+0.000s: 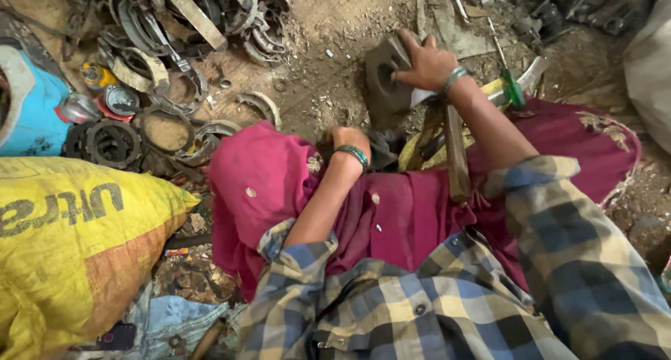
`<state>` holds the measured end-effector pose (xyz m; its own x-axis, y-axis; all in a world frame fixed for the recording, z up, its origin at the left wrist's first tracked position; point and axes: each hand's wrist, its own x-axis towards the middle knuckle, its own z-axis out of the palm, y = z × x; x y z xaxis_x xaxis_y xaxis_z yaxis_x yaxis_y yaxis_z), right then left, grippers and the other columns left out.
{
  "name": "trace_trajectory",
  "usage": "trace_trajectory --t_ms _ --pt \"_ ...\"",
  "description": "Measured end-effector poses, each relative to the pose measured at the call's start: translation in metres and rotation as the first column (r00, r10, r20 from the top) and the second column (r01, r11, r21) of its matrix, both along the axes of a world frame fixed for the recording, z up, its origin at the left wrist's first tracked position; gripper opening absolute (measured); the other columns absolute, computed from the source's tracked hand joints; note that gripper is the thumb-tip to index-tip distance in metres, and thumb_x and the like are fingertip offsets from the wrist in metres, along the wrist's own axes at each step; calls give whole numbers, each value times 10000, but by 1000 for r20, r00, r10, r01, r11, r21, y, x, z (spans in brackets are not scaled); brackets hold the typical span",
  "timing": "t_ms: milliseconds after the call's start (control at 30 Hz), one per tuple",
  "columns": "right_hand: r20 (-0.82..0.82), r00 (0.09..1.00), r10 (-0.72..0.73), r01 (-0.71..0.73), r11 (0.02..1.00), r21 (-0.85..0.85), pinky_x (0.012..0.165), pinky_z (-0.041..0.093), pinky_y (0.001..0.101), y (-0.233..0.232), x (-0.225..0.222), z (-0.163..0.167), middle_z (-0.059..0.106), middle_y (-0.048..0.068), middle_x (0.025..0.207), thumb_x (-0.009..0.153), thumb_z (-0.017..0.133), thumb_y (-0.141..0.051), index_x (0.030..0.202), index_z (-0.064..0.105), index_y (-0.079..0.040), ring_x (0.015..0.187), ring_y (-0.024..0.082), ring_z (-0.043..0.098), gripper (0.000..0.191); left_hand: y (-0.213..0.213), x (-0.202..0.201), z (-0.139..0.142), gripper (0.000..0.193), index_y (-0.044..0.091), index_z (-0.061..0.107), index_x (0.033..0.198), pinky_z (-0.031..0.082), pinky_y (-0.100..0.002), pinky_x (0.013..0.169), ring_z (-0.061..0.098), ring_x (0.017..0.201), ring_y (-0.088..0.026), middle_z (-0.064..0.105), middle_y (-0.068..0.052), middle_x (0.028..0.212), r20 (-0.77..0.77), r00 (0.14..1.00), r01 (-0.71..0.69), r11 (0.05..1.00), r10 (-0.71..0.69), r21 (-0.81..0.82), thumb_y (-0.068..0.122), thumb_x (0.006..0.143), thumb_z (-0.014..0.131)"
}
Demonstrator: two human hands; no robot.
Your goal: The person sits on the ground among piles of scrap metal, places a metal piece on a small anvil block, and strikes it repeatedly with a hammer. They wrap pieces in a cloth, reposition them on the block, and set finished pieces aside into the surrounding scrap piles.
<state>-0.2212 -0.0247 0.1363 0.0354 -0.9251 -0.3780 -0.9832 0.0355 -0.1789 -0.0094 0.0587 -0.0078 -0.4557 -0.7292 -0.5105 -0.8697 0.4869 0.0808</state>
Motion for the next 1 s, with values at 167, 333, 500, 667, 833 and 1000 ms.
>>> trace_trajectory --t_ms 167,333,500,667,833,1000 --pt "-14 1000 26 -27 992 -120 864 545 595 23 9 -13 381 457 1430 839 732 -608 1665 149 -312 1026 584 634 1054 -18 18 54 507 128 802 922 562 -504 812 725 965 -316 759 -107 995 -164 969 201 977 -186 78 527 613 763" --pt "18 998 60 -54 974 -221 850 539 591 31 14 -27 455 393 1319 844 758 -550 1678 162 -284 1059 565 605 1060 -45 21 63 629 70 794 966 563 -490 842 723 973 -380 746 -213 1015 -220 971 -44 980 88 195 644 991 537" --pt "30 998 56 -49 975 -215 829 543 582 30 10 -31 446 390 1301 839 777 -544 1663 181 -263 1039 560 599 1056 -43 -12 15 258 155 819 948 604 -458 777 756 975 -304 776 -122 1020 -101 972 -222 969 212 -106 242 944 576" --pt "43 998 35 -28 988 -151 843 548 577 25 7 -28 478 358 1290 841 754 -542 1679 180 -283 1042 541 622 1048 -46 -18 -5 225 148 815 978 628 -430 760 753 1011 -271 778 -82 1062 84 995 -47 997 51 -55 154 925 597" --pt "45 997 56 -49 989 -143 843 555 562 20 2 -28 472 385 1285 846 756 -571 1667 186 -254 1028 545 635 1049 -60 -25 2 200 136 806 996 615 -453 775 747 1004 -299 764 -116 1079 -30 990 -141 990 140 -15 178 926 623" --pt "53 997 61 -54 990 -130 843 556 555 18 1 -28 472 395 1296 847 750 -562 1677 165 -234 1044 545 633 1067 -56 -25 15 204 93 794 980 595 -470 823 731 1004 -360 751 -178 1055 -224 959 -183 983 174 -19 215 881 664"
